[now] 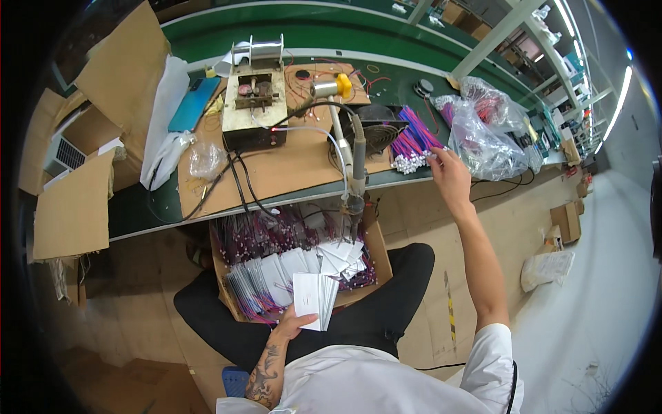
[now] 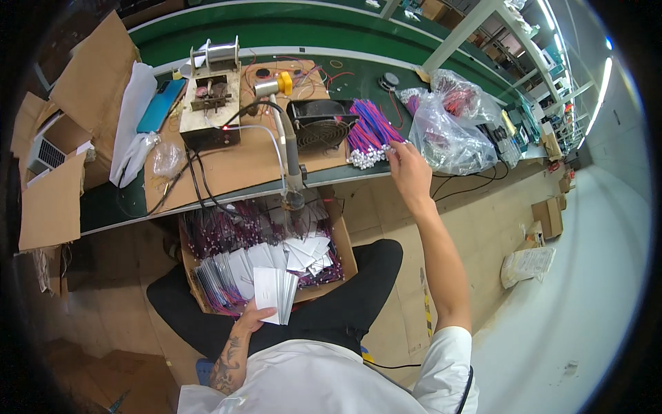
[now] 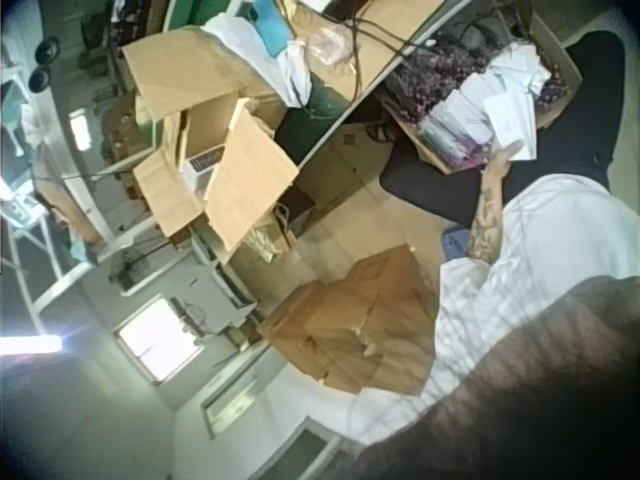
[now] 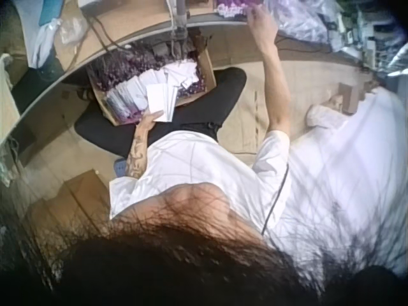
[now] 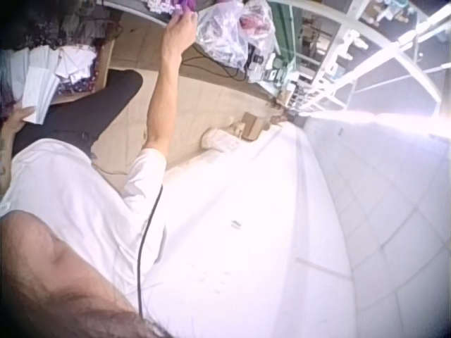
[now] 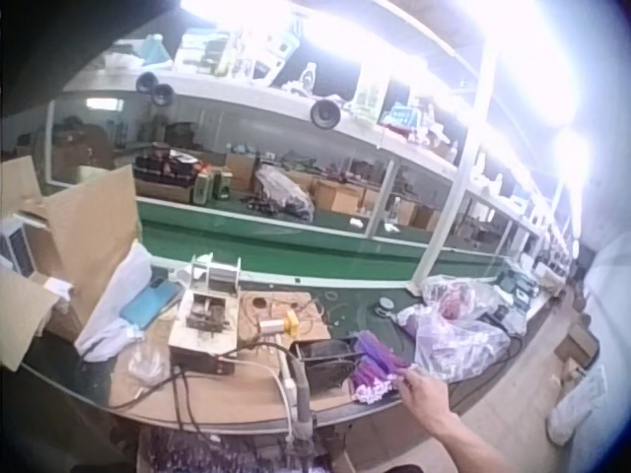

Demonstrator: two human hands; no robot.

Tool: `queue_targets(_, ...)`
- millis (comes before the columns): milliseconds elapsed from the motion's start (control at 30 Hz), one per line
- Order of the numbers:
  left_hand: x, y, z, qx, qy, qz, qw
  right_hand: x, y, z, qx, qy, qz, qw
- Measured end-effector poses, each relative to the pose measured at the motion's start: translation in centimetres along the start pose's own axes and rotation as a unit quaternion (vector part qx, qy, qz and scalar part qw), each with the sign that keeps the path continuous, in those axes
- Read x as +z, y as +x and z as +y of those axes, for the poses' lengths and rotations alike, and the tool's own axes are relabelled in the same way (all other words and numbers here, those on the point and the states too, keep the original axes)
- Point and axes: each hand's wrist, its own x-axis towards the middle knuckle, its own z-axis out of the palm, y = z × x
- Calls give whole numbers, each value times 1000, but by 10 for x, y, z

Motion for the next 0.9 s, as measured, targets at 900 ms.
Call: queue_targets(900,56,-4,1,8,49,-144,988,-11,-140,28,213,425,77,876)
